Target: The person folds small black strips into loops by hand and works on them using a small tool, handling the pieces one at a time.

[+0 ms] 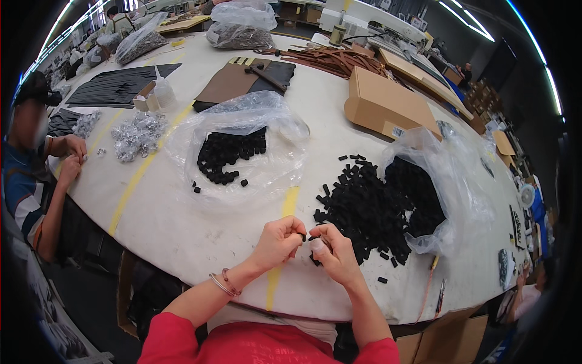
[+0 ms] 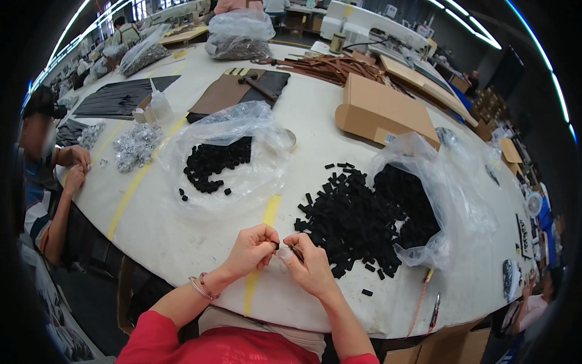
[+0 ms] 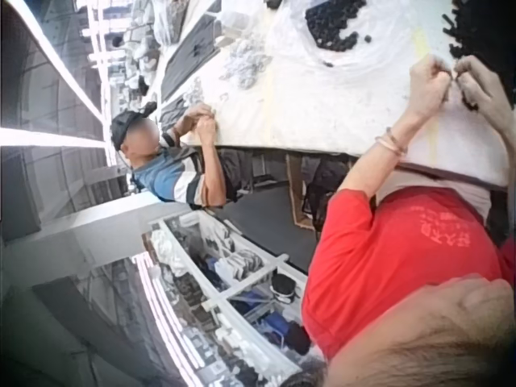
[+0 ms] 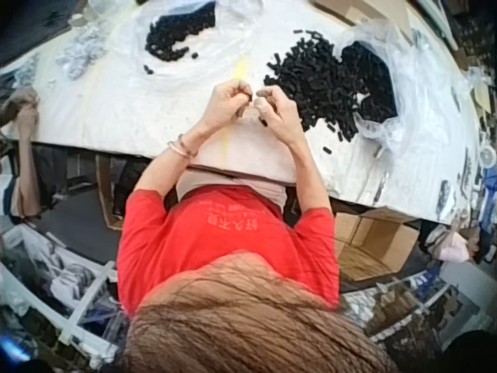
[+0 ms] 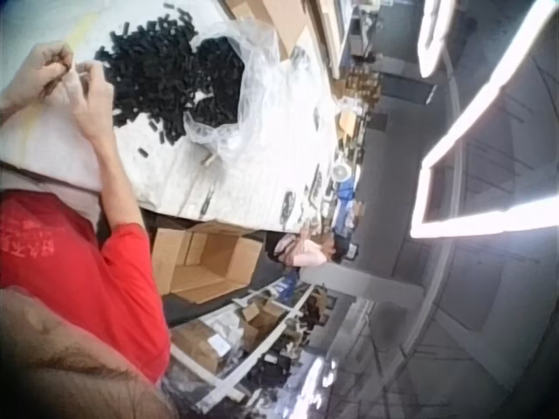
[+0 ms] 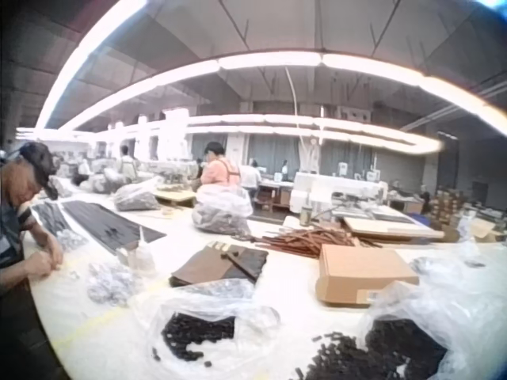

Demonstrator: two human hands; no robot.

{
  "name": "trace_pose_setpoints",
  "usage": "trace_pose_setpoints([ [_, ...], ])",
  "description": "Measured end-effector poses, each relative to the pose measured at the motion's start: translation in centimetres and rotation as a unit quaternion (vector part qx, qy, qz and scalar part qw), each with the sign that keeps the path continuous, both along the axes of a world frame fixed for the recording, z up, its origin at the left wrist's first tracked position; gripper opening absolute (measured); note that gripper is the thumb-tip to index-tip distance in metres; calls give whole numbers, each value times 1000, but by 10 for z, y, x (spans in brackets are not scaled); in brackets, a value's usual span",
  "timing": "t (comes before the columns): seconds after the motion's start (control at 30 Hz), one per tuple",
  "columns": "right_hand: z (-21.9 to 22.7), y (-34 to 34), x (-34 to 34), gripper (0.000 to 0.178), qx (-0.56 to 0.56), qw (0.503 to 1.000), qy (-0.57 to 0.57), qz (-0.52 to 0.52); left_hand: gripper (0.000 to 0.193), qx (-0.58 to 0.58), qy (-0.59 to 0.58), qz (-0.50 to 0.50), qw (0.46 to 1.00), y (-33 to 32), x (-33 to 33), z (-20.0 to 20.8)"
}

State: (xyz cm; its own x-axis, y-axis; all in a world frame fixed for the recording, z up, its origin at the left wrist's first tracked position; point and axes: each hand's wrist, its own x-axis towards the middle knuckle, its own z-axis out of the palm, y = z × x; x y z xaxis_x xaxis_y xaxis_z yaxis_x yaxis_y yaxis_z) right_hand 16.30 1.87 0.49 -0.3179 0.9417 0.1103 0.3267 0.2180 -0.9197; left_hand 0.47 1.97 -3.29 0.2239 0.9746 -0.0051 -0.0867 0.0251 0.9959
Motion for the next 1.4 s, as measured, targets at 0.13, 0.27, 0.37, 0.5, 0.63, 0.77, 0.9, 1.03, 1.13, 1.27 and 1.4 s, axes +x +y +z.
trace_pose_setpoints([
  [0.13, -15, 5, 9, 29, -96, 993, -23, 70, 9, -194, -264, -53, 943, 6, -5, 10],
  [0.27, -11, 4, 6, 32, -119, 990, 3, 69, 10, -225, -322, -101, 914, 7, -7, 5],
  [0.37, -14, 6, 7, 33, -118, 992, 16, 44, 11, -212, -341, -121, 908, 7, -7, 4],
  [0.5, -11, 7, 12, 31, -137, 989, 55, 26, 16, -201, -308, -130, 921, 8, -6, 7],
  [0.63, -9, 8, 11, 29, -140, 987, 74, 35, 18, -181, -252, -125, 943, 7, -7, 7],
  [0.77, -7, 9, 13, 26, -177, 979, 98, 27, 16, -171, -240, -109, 949, 4, -5, 7],
  [0.9, -10, 6, 13, 27, -150, 986, 63, 30, 10, -173, -262, -59, 948, 6, -7, 4],
  [1.03, -10, 3, 6, 27, -59, 997, -44, 31, 11, -210, -395, -88, 890, 9, -12, -2],
  [1.13, -16, 4, 6, 30, 10, 998, -50, 24, 12, -229, -383, -86, 891, 8, -11, 8],
  [1.27, -17, 8, 15, 28, -63, 997, -20, 44, 13, -214, -387, -101, 891, 10, -8, 8],
  [1.4, -13, 7, 13, 24, -76, 994, 1, 75, 12, -204, -383, -120, 893, 10, -9, 4],
])
